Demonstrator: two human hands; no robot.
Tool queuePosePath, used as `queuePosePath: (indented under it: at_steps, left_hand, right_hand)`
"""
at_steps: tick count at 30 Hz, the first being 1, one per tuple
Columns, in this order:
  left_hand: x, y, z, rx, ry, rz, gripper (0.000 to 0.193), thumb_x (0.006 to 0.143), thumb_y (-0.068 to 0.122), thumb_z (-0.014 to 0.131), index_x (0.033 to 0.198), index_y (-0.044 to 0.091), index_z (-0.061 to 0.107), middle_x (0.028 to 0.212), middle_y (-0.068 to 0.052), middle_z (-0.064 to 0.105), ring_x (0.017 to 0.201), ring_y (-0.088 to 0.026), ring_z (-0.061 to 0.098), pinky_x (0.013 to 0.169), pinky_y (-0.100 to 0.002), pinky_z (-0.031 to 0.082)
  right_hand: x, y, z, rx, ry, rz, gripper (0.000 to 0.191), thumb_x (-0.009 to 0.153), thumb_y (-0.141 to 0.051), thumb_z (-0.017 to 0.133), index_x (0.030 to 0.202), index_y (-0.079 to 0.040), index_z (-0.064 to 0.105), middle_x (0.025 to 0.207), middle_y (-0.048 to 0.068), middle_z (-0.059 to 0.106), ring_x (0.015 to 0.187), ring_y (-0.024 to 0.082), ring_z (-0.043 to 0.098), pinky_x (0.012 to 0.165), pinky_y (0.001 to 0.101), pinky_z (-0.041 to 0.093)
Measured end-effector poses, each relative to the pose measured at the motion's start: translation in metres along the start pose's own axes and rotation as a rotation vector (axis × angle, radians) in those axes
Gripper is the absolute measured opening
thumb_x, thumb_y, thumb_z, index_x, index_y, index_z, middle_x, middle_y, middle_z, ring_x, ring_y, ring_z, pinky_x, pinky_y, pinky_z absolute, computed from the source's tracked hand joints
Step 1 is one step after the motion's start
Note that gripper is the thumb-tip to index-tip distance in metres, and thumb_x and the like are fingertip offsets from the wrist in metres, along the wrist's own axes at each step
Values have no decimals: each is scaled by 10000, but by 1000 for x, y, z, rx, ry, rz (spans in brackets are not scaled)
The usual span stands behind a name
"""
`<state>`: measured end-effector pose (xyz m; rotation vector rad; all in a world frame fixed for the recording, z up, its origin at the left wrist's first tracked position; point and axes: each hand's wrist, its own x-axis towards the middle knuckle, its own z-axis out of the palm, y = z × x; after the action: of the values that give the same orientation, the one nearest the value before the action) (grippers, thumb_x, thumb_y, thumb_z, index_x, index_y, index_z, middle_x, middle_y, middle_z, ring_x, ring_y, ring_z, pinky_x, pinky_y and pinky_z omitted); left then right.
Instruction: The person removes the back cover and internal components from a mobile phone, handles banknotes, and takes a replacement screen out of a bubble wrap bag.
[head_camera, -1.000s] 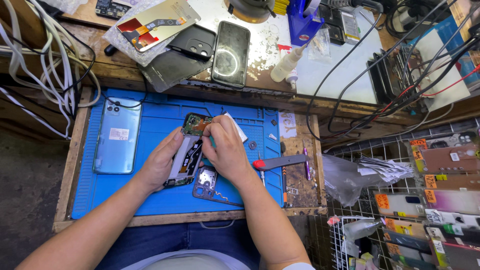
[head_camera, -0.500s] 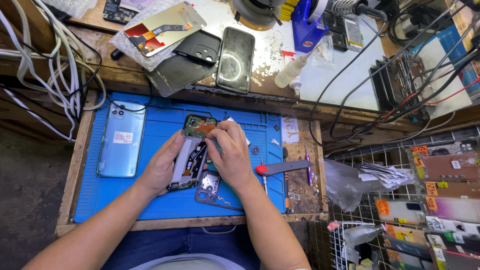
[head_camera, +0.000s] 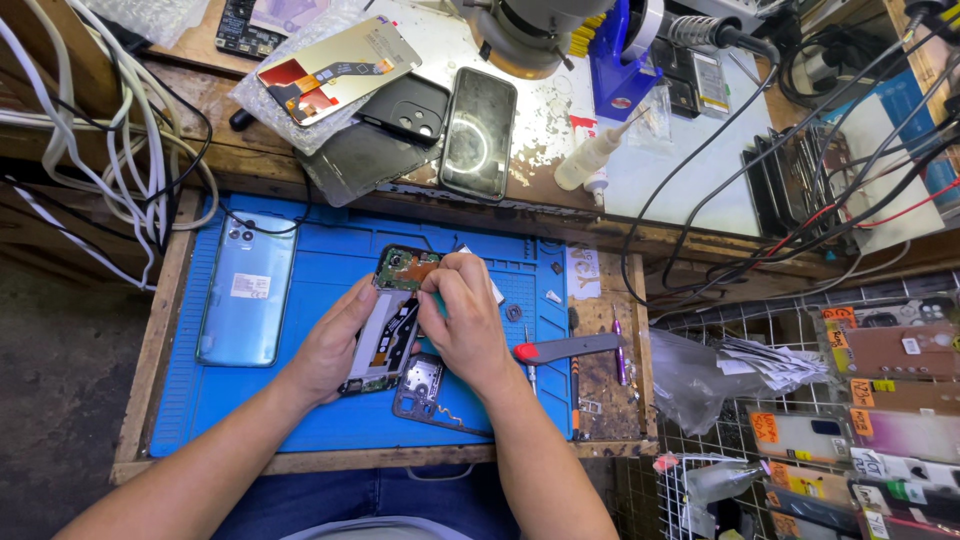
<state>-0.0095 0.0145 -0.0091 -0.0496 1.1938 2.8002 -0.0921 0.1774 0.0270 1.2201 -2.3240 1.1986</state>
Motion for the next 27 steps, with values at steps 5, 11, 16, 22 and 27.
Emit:
queuePosePath:
  at_steps: [5,11,16,22,27]
  left_hand:
    - [0,2,0,-42,-9,2,564,1055,471,422,1429,54,490,1148,-135,671,952,-194,708,833,-361,614]
    - [-3,0,1,28,-36,24,578,1061,461,430,1453,39,481,1171,-133,664,961,-197,699,839,-348,601]
    - [-2,-2,1,20,-28,14,586,1054,448,435,1472,39,466,1239,-120,648,1028,-185,669,893,-358,575]
    - [-1,0,1,6,-31,21,594,1059,456,430,1478,37,466,1244,-129,648,1044,-195,668,894,-362,568]
    - [-1,-2,-1,-84,-21,30,577,1063,459,409,1453,41,486,1241,-139,659,1041,-206,686,896,-367,579]
  right_hand:
    - [-1,-1,0,27,18,50,169,867,-28,749,993,-22,637,1063,131,581,1024,314,594,886,403,503]
    - [-5,1,2,98,-1,107,154,890,-13,727,998,-16,618,1108,141,552,1060,308,577,923,382,495]
    - [-7,4,3,96,-9,111,166,861,-16,724,965,-18,595,1188,180,510,1124,329,536,988,395,472]
    - [-7,3,3,51,-9,69,179,835,-10,736,948,-16,598,1211,188,511,1157,344,522,1005,407,458]
    - [-8,-1,3,24,77,-1,176,844,26,722,968,-11,602,1158,160,571,1082,327,584,948,397,506]
